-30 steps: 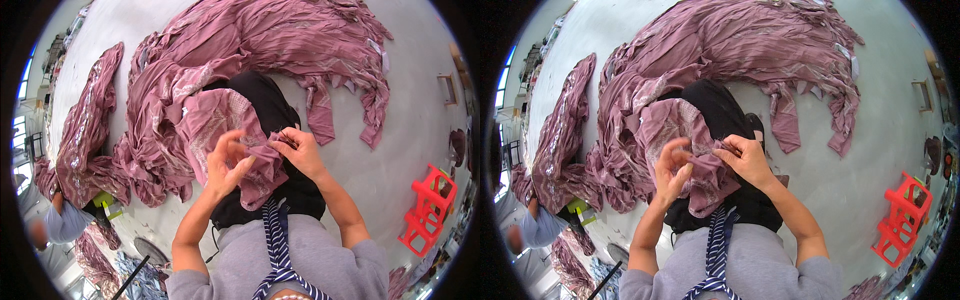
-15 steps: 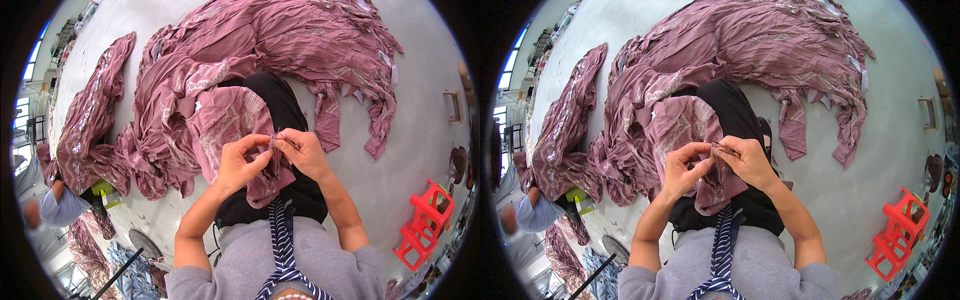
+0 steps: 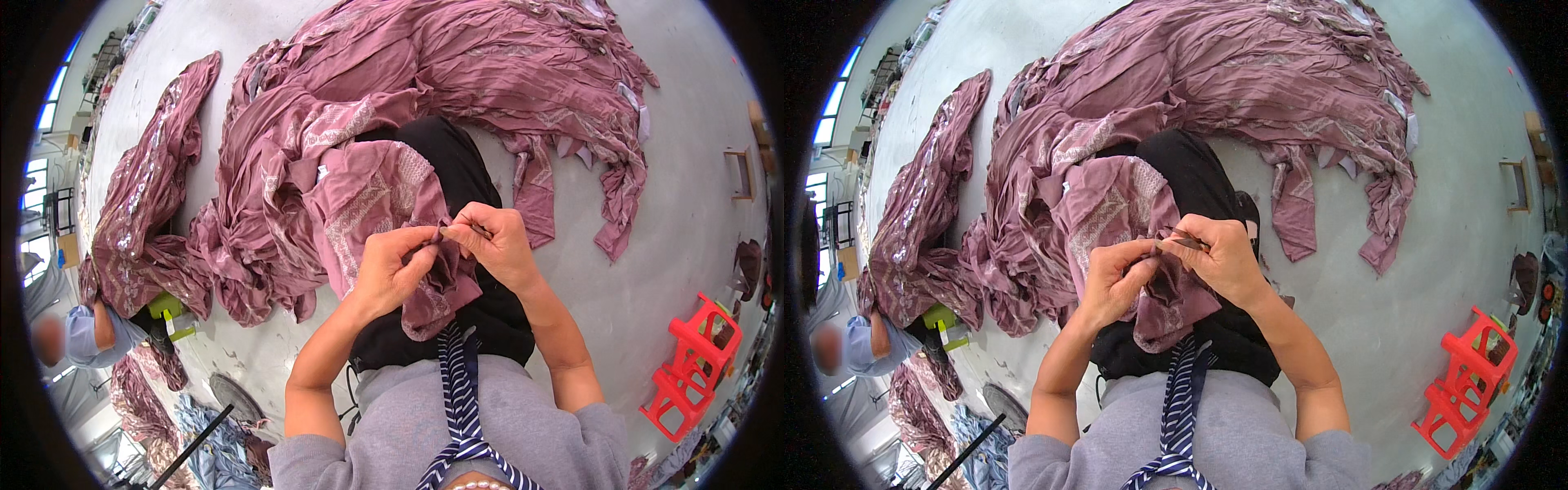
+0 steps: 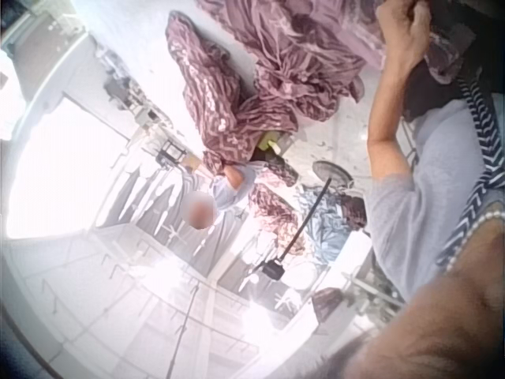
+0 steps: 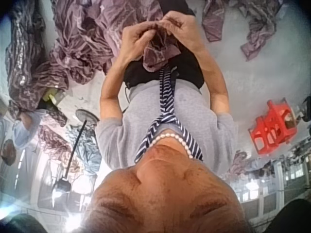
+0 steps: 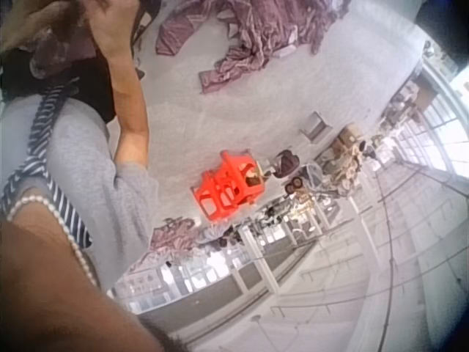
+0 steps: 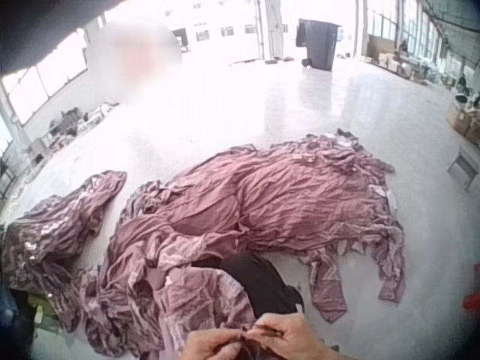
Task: The person sits on the floor and repeatedly picks up pieces of pink fabric from a large pile. Using small scissors, they trim loose threads and cut off tags from the fabric pieces, then place them back onto the pile.
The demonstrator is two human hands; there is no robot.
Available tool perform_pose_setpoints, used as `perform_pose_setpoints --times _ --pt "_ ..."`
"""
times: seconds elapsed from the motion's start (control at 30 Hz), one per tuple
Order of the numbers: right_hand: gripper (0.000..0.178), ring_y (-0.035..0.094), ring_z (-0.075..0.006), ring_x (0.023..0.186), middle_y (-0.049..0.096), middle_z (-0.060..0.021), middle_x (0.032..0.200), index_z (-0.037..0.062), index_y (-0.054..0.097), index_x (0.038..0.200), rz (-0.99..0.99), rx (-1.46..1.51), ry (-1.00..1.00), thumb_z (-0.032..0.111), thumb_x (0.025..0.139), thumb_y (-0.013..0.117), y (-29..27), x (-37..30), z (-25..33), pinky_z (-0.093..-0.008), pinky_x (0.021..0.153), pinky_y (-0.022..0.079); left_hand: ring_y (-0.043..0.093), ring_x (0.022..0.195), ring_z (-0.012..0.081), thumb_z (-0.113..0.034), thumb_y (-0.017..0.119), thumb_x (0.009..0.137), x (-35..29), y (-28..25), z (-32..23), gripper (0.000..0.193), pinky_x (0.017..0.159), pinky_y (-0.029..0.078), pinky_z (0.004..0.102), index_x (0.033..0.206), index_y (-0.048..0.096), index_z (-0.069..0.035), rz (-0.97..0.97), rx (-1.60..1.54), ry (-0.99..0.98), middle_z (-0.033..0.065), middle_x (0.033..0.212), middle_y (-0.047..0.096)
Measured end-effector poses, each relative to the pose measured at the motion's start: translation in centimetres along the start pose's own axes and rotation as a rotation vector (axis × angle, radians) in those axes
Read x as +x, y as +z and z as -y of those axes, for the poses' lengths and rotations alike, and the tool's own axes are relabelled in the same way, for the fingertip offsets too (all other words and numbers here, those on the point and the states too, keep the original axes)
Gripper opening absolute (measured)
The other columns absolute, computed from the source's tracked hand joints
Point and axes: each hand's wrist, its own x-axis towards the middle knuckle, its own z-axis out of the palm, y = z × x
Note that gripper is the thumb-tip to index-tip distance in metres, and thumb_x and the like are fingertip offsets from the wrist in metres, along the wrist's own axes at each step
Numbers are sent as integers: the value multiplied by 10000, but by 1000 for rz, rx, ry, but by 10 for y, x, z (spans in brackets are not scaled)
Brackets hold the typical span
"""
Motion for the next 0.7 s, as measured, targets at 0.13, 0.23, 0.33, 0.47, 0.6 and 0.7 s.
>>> perform_pose_setpoints --times 0.13,0.23,0.33,0.47,0.6,0.7 --pt "179 476 -36 519 526 -1 584 10 584 757 -58 -181 -120 121 848 690 -1 0 -1 -227 455 368 596 680 134 -49 619 782 -2 -1 6 208 617 478 254 982 649 1 -117 -34 -63 84 795 634" --pt "151 487 -59 523 526 -34 602 12 584 762 -24 -280 -265 84 806 709 5 1 4 -247 451 362 614 701 154 -29 642 759 4 4 -6 196 621 482 259 954 653 -16 -248 216 109 83 801 639" --pt "161 551 -207 528 565 -72 661 47 593 805 -31 -430 -415 37 688 704 6 1 9 -296 501 431 624 711 149 1 665 731 8 7 2 228 630 484 260 957 651 -26 -335 284 221 77 811 642" --pt "168 574 -193 555 575 -48 668 67 604 851 -106 -330 -349 11 711 678 8 -1 15 -309 522 449 625 733 81 -60 632 870 6 7 16 119 655 497 209 975 600 -18 -197 -800 -89 45 863 664" --pt "195 602 -184 615 594 -64 722 58 579 986 -243 -347 -272 126 827 670 -1 -9 24 -278 562 473 620 765 70 -85 594 910 10 10 18 84 696 508 210 969 568 -33 -160 -1025 -89 29 891 651" --pt "218 621 -188 650 620 -81 763 47 573 985 -267 -333 -175 172 837 673 -1 -10 17 -273 588 493 617 798 72 -74 591 906 12 8 17 83 717 506 212 975 565 -36 -135 -1056 -113 25 911 647"
